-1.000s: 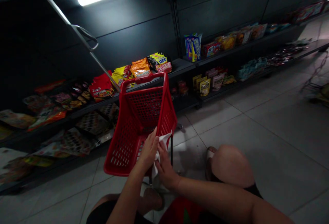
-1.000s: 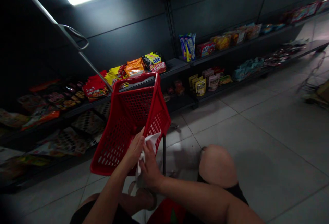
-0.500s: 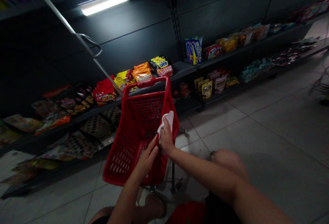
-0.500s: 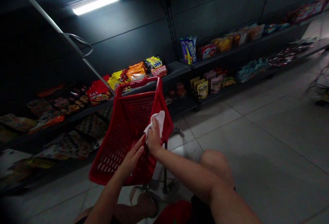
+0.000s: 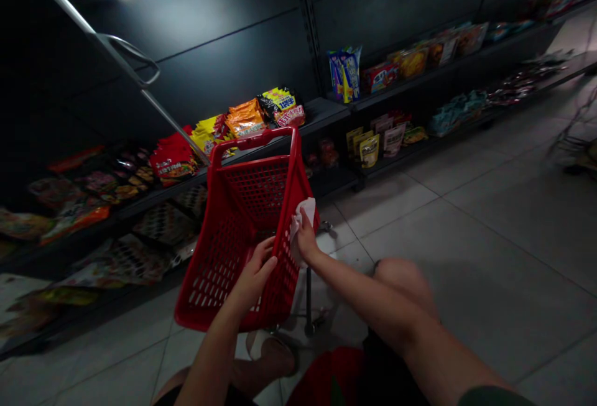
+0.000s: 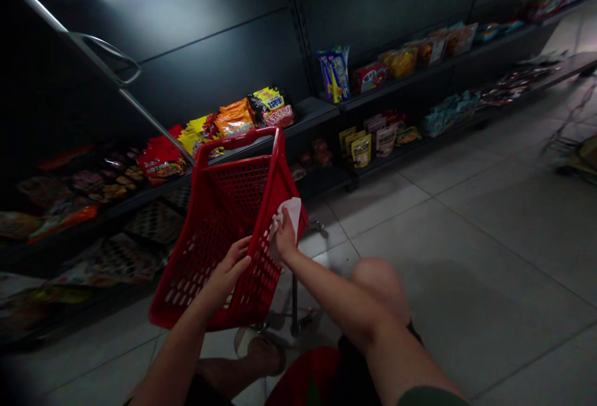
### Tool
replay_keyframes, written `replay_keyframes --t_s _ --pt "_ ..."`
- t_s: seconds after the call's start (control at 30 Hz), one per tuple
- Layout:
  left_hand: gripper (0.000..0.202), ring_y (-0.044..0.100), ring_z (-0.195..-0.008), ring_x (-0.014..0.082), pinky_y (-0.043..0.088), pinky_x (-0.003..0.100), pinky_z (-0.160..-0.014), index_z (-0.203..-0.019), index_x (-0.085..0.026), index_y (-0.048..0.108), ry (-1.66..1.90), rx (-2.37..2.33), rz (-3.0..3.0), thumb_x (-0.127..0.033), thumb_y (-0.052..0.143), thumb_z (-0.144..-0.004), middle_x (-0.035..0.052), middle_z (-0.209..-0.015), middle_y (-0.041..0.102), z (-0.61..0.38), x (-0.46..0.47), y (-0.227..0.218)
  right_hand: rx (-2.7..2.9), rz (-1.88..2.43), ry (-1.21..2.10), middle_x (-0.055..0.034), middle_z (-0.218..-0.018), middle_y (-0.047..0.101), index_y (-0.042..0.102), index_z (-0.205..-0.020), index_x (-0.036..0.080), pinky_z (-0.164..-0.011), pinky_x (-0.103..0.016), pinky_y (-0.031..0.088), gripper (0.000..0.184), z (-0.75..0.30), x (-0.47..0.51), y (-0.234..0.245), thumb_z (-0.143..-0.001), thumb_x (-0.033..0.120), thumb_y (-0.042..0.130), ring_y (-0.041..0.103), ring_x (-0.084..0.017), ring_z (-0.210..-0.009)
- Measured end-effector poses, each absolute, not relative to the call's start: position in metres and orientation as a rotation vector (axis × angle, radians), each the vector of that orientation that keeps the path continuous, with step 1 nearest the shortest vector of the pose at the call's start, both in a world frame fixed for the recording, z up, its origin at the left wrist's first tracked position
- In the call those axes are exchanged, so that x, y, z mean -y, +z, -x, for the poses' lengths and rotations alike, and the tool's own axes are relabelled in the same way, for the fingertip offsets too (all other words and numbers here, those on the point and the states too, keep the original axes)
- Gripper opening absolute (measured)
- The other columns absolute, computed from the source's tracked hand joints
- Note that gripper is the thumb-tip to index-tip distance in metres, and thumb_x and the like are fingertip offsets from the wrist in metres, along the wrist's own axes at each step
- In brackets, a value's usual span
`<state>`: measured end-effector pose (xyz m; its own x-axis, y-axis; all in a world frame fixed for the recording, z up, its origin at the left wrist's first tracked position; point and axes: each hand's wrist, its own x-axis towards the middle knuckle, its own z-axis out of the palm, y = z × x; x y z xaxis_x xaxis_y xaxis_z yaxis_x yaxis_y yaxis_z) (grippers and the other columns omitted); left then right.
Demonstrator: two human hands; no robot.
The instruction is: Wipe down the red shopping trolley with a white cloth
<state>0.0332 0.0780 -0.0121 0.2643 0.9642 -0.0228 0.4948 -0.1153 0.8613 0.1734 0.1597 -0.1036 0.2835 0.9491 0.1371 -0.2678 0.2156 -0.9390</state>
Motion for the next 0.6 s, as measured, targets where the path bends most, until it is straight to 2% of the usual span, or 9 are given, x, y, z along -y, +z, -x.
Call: replay_keyframes --t_s 0.13,0.23,0.33,0.43,0.5,0.6 --pt "0.052 0.048 -0.138 0.0223 0.034 0.040 -0.119 -0.139 -0.017 0.052 0.865 -1.455 -1.761 -0.043 0.047 -0.094 0.0106 -0.148 0.054 -0.042 -0.091 -0.017 1.143 0.787 1.054 0.0004 -0.164 0.026 0.035 -0.155 0.028 -0.127 -0.040 0.014 0.058 -0.142 -0.076 -0.116 -0.101 0.048 0.040 0.020 -0.018 -0.152" --pt "0.054 0.047 -0.139 0.0211 0.036 0.037 -0.118 -0.139 -0.018 0.054 0.911 -1.444 -1.716 -0.045 0.048 -0.094 0.0086 -0.148 0.054 -0.043 -0.093 -0.023 1.218 0.754 1.051 0.0020 -0.165 0.023 0.034 -0.155 0.030 -0.127 -0.037 0.014 0.055 -0.142 -0.065 -0.121 -0.101 0.043 0.039 0.018 -0.015 -0.153" --pt "0.055 0.049 -0.138 0.0211 0.036 0.037 -0.118 -0.140 -0.018 0.055 0.927 -1.445 -1.682 -0.047 0.050 -0.093 0.0074 -0.147 0.055 -0.041 -0.090 -0.025 1.093 0.875 1.007 -0.0055 -0.160 0.034 0.048 -0.146 0.024 -0.123 -0.039 0.025 0.057 -0.161 -0.114 -0.119 -0.091 0.035 0.055 0.030 -0.021 -0.148" --pt "0.056 0.049 -0.138 0.0213 0.036 0.037 -0.118 -0.140 -0.020 0.055 0.940 -1.444 -1.669 -0.049 0.050 -0.093 0.0064 -0.147 0.055 -0.040 -0.089 -0.026 0.880 1.098 1.015 -0.0122 -0.139 0.057 0.060 -0.129 0.017 -0.114 -0.043 0.037 0.051 -0.174 -0.157 -0.115 -0.079 0.029 0.062 0.052 -0.026 -0.129" --pt "0.054 0.048 -0.138 0.0210 0.035 0.037 -0.119 -0.141 -0.020 0.055 0.954 -1.421 -1.673 -0.048 0.050 -0.094 0.0057 -0.147 0.055 -0.039 -0.090 -0.027 0.820 1.186 1.008 -0.0111 -0.123 0.063 0.062 -0.120 0.016 -0.109 -0.043 0.041 0.043 -0.169 -0.154 -0.116 -0.079 0.029 0.059 0.058 -0.025 -0.116" --pt "0.054 0.050 -0.137 0.0214 0.036 0.039 -0.118 -0.141 -0.020 0.054 0.946 -1.416 -1.669 -0.047 0.050 -0.094 0.0061 -0.147 0.055 -0.039 -0.093 -0.027 0.986 1.104 1.010 -0.0066 -0.113 0.064 0.061 -0.111 0.019 -0.101 -0.037 0.045 0.035 -0.157 -0.116 -0.119 -0.077 0.023 0.057 0.058 -0.022 -0.107"
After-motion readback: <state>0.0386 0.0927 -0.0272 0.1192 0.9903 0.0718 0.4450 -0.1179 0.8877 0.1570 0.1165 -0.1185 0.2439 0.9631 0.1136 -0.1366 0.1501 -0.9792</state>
